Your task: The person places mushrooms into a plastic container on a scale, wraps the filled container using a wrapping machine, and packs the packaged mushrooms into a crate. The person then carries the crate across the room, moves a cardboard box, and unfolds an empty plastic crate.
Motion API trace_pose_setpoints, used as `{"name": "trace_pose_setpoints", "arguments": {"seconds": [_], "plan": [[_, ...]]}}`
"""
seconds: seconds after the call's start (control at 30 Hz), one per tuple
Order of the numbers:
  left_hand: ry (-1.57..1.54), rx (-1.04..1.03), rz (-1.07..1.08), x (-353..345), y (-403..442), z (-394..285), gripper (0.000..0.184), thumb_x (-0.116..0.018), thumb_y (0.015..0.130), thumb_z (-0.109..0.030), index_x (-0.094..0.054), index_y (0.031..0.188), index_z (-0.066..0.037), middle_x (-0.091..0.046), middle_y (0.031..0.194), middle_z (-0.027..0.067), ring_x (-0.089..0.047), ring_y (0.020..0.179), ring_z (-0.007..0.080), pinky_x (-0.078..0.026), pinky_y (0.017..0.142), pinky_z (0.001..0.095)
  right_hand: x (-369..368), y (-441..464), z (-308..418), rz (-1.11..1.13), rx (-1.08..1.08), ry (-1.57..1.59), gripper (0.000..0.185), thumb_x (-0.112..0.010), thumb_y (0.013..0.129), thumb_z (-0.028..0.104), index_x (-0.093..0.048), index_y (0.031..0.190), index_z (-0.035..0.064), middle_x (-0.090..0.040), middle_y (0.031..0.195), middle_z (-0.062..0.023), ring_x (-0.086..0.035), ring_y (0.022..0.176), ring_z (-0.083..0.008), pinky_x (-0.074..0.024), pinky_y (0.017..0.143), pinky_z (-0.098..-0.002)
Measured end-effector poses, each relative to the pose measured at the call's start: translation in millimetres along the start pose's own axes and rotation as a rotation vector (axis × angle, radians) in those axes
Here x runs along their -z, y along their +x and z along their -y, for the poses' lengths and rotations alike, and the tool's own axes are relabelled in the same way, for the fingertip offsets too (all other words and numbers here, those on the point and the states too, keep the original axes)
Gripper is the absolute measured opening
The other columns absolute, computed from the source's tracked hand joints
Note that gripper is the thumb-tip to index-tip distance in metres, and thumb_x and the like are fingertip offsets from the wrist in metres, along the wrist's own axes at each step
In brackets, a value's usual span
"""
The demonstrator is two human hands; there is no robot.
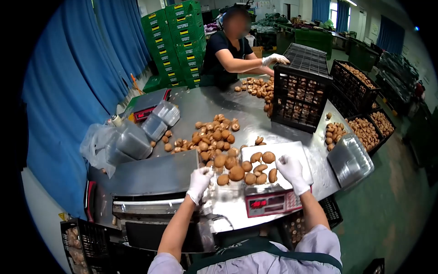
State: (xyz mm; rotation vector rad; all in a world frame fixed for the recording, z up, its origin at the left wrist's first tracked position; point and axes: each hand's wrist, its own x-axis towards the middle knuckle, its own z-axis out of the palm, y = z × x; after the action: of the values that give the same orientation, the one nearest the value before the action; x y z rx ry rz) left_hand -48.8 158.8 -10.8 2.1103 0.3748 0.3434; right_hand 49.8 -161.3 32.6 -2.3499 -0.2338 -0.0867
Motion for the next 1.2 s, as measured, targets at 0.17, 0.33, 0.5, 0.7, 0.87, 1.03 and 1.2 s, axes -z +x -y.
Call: {"name": "trace_pose_setpoints", "arguments": {"seconds": [0.17,0.33,0.5,0.7,0.87,1.03,1.2], "plan": [[-0.078,0.037,0.032,107.7,-3.5,27.2,0.017,-0.059,0.084,-0.01,-0.066,0.091,0.003,-0.062,0.065,0.0053,-0.055,0.044,0.0097,-0.045,0.039,0.0239,-42.2,-19.2,111.6,0.052,0.014,-0.077,0.028,-0.061,0.077,0.03,-0.066,0.077,0.0029,-0.065,0.071,-0.0157,-0.065,0.069,-0.0282,-0.0501,0.067,-0.0364],[-0.067,0.208,-0.013,210.6,-7.5,64.2,0.015,-0.058,0.084,-0.008,-0.066,0.087,0.004,-0.062,0.062,0.0057,-0.056,0.043,0.0102,-0.043,0.037,0.0239,-131.1,-15.8,180.3,0.23,0.039,-0.067,0.031,-0.06,0.074,0.034,-0.067,0.08,0.0046,-0.065,0.071,-0.0162,-0.065,0.069,-0.0279,-0.0502,0.068,-0.036],[0.233,0.248,-0.039,285.4,-4.4,131.7,0.019,-0.062,0.077,-0.02,-0.069,0.084,-0.004,-0.065,0.066,0.0143,-0.065,0.058,0.0246,-0.052,0.059,0.0354,-207.8,-24.7,242.5,0.296,0.097,-0.082,0.026,-0.06,0.073,0.029,-0.07,0.08,0.0065,-0.066,0.077,-0.017,-0.065,0.076,-0.0308,-0.0503,0.072,-0.0366],[0.547,0.299,0.06,325.1,-22.4,135.9,0.026,-0.061,0.075,-0.033,-0.072,0.088,-0.013,-0.067,0.086,0.0156,-0.064,0.086,0.0311,-0.049,0.079,0.0382,-246.7,-34.3,257.7,0.346,0.219,-0.109,0.033,-0.056,0.078,0.033,-0.068,0.082,0.0025,-0.065,0.079,-0.0202,-0.064,0.077,-0.0341,-0.0491,0.072,-0.0401],[0.662,0.085,0.15,344.0,-36.7,118.3,0.03,-0.055,0.081,-0.032,-0.068,0.101,-0.014,-0.065,0.1,0.0118,-0.061,0.095,0.0297,-0.047,0.083,0.0386,-215.1,-41.5,249.4,0.31,0.23,-0.121,0.034,-0.058,0.08,0.036,-0.068,0.084,0.004,-0.066,0.078,-0.0176,-0.065,0.074,-0.0292,-0.0504,0.069,-0.0375],[0.704,-0.559,0.37,371.3,-65.8,110.6,0.024,-0.059,0.08,-0.017,-0.06,0.104,-0.015,-0.06,0.094,0.0088,-0.06,0.08,0.0273,-0.05,0.067,0.0371,-151.9,-72.8,255.9,0.523,0.784,-0.492,0.036,-0.066,0.076,0.025,-0.062,0.108,0.0094,-0.065,0.098,-0.0106,-0.063,0.078,-0.0259,-0.0524,0.064,-0.0368],[1.086,-1.014,0.708,376.4,-84.1,124.1,0.027,-0.052,0.081,-0.013,-0.06,0.106,-0.014,-0.059,0.108,0.0041,-0.057,0.069,0.0193,-0.048,0.054,0.0325,-153.0,-97.6,233.8,0.539,1.391,-0.668,0.037,-0.05,0.088,0.021,-0.051,0.124,0.0129,-0.056,0.116,-0.0069,-0.059,0.086,-0.0223,-0.0512,0.067,-0.0337]]}}
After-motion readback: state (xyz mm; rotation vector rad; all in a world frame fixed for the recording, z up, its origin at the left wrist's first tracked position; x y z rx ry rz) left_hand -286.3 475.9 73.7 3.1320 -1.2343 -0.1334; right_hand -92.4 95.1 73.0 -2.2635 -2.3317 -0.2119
